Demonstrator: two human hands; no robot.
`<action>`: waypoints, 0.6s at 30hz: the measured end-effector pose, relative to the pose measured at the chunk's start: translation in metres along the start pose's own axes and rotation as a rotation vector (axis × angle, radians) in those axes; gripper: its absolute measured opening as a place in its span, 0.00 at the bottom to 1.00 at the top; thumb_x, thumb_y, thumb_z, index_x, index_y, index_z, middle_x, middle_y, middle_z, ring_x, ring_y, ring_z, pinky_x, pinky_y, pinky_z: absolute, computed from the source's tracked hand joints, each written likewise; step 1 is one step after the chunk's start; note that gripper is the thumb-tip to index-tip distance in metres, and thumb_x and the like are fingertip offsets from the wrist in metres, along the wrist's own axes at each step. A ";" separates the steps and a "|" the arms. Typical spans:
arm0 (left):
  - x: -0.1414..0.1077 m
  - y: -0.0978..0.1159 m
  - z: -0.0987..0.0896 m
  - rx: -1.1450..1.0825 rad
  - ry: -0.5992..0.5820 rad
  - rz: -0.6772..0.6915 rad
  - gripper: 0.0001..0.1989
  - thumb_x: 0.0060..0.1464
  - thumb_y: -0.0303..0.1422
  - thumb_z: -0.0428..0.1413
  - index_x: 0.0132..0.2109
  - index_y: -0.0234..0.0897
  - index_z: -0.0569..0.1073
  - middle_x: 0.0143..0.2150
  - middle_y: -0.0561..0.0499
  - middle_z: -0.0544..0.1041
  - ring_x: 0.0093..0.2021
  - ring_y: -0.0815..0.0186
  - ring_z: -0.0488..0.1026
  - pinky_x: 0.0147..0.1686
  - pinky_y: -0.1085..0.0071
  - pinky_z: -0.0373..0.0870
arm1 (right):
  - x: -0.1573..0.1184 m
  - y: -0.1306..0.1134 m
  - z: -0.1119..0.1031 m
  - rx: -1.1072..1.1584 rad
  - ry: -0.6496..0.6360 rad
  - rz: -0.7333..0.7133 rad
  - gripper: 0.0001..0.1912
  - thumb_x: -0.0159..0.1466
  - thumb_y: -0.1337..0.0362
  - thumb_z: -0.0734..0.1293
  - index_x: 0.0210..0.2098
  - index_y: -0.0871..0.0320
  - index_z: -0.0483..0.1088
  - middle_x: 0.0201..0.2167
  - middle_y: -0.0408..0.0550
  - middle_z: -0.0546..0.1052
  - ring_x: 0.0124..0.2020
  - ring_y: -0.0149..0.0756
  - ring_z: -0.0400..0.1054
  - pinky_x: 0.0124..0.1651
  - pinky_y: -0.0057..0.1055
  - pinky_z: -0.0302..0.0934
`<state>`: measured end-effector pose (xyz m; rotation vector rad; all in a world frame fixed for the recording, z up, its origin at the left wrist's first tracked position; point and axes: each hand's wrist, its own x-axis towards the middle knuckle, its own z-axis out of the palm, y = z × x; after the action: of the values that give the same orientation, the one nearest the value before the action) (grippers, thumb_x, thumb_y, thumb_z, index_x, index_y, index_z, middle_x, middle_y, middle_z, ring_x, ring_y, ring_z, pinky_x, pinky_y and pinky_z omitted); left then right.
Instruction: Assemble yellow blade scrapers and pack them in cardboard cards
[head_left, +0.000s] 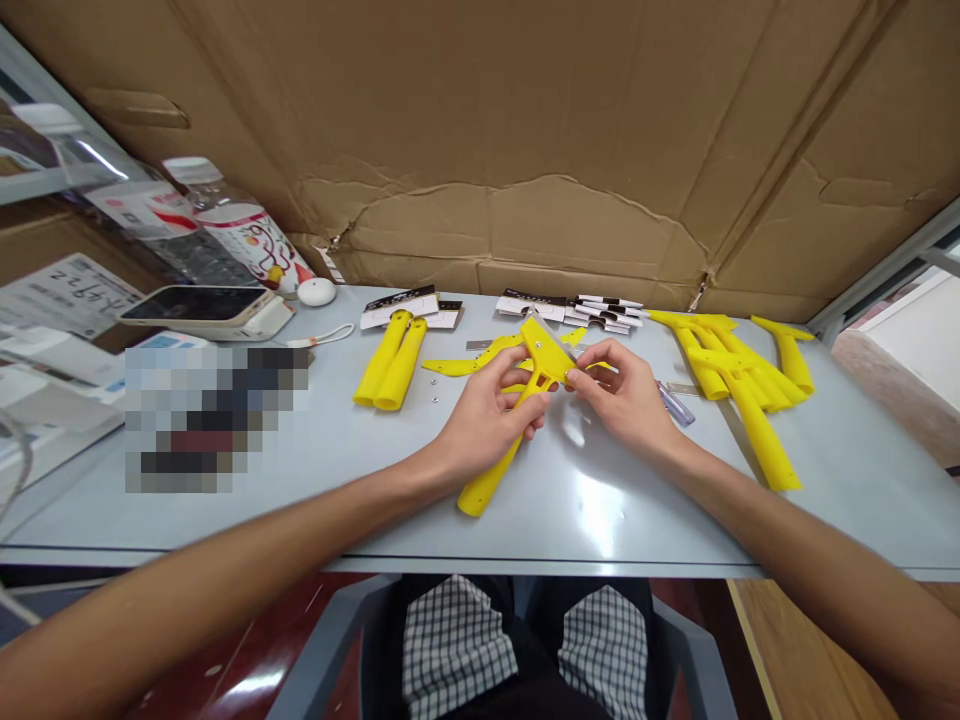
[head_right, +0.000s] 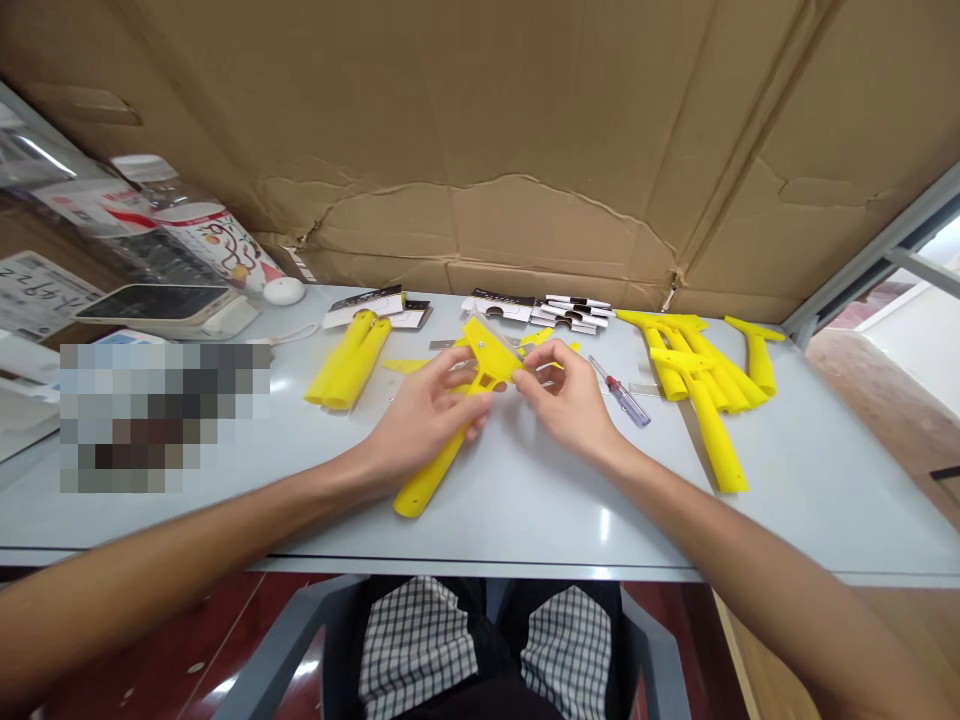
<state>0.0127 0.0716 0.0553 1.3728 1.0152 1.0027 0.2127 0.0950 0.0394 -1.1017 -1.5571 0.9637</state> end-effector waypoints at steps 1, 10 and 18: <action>0.000 0.000 0.000 -0.014 -0.003 -0.005 0.22 0.62 0.31 0.62 0.61 0.37 0.68 0.51 0.42 0.79 0.28 0.71 0.74 0.29 0.69 0.75 | 0.000 0.000 -0.001 -0.049 -0.009 -0.059 0.10 0.65 0.55 0.73 0.38 0.52 0.71 0.39 0.45 0.79 0.37 0.38 0.75 0.38 0.38 0.72; 0.001 0.000 0.000 -0.050 0.001 -0.023 0.23 0.62 0.29 0.62 0.62 0.35 0.68 0.51 0.41 0.79 0.28 0.71 0.74 0.30 0.69 0.74 | 0.002 -0.003 -0.011 -0.335 -0.038 -0.337 0.05 0.70 0.63 0.70 0.40 0.51 0.80 0.42 0.49 0.81 0.44 0.42 0.77 0.44 0.43 0.73; 0.001 0.003 -0.001 -0.042 0.007 -0.041 0.24 0.62 0.29 0.62 0.63 0.35 0.67 0.51 0.41 0.80 0.29 0.71 0.74 0.30 0.69 0.74 | 0.003 -0.003 -0.007 -0.073 -0.041 -0.016 0.13 0.63 0.57 0.74 0.43 0.52 0.70 0.42 0.47 0.79 0.39 0.41 0.78 0.38 0.40 0.74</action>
<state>0.0119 0.0725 0.0583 1.3103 1.0186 0.9932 0.2185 0.0976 0.0449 -1.1244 -1.6437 0.9303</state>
